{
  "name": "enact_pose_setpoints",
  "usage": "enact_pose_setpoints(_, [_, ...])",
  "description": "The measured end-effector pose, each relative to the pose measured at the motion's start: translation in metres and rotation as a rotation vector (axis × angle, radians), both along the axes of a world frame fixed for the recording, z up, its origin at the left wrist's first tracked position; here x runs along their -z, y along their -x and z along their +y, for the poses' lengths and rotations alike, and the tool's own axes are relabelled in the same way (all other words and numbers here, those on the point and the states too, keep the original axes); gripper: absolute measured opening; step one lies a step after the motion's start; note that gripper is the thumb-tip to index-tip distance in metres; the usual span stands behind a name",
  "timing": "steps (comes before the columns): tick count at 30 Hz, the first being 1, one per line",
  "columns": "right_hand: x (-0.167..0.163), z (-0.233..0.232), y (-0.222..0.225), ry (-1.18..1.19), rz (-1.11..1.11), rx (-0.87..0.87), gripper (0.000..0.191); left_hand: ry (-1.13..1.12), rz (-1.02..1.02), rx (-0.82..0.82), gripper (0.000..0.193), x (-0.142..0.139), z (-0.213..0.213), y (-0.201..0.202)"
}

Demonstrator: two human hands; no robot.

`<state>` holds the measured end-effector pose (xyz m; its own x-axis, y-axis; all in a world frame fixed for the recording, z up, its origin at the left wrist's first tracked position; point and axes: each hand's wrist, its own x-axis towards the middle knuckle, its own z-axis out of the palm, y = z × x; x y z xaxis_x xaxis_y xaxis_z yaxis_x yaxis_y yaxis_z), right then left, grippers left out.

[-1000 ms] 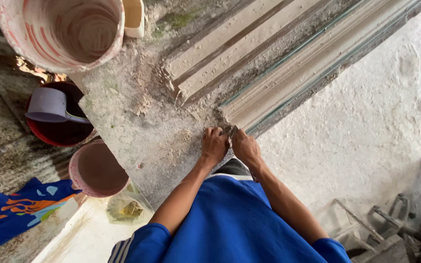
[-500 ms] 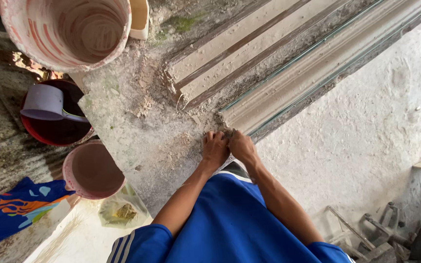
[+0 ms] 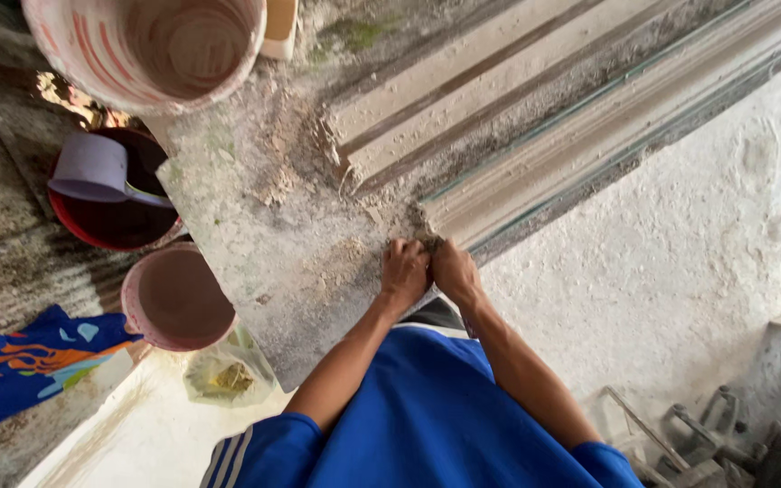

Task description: The person uses a small handheld scraper to remove dried plaster residue from the grooved channels of decorative plaster molding strips laid on a workbench. They work along the lengths of several strips, bracing the molding with one hand while scraping the recessed grooves with the other.

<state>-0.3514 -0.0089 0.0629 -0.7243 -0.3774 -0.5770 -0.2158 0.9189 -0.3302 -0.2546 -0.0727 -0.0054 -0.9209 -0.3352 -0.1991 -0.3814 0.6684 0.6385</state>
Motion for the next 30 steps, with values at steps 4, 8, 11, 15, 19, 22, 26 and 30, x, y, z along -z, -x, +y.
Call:
enact_pose_setpoints(4, [0.001,0.000,0.014,-0.156,-0.098,-0.135,0.023,-0.051,0.057,-0.091,0.021,0.000,0.001,0.000])
enact_pose_setpoints(8, [-0.004,0.007,0.014,-0.048,0.045,-0.236,0.025,-0.054,0.074,-0.214,0.017,0.000,0.005,0.005])
enact_pose_setpoints(11, [-0.003,0.009,0.011,0.035,0.005,-0.171,0.029,-0.251,0.046,-0.427,0.027,0.001,0.006,0.014])
enact_pose_setpoints(15, [0.004,0.007,0.007,-0.095,0.013,-0.220,0.021,-0.564,-0.171,-0.512,0.032,0.000,-0.007,0.021])
enact_pose_setpoints(19, [0.007,0.008,0.006,-0.225,0.180,-0.537,0.021,-0.578,-0.207,-0.509,0.033,-0.004,-0.023,0.022])
enact_pose_setpoints(22, [0.005,0.013,0.004,-0.144,0.317,-0.640,0.016,-0.546,-0.157,-0.508,0.038,-0.009,-0.025,0.023])
enact_pose_setpoints(26, [-0.002,0.018,0.004,-0.136,0.024,-0.325,0.026,-0.518,-0.075,-0.444,0.043,-0.008,-0.021,0.027])
enact_pose_setpoints(30, [0.001,0.020,0.006,0.002,-0.037,-0.160,0.026,-0.340,0.003,-0.320,0.049,-0.002,-0.021,0.029])
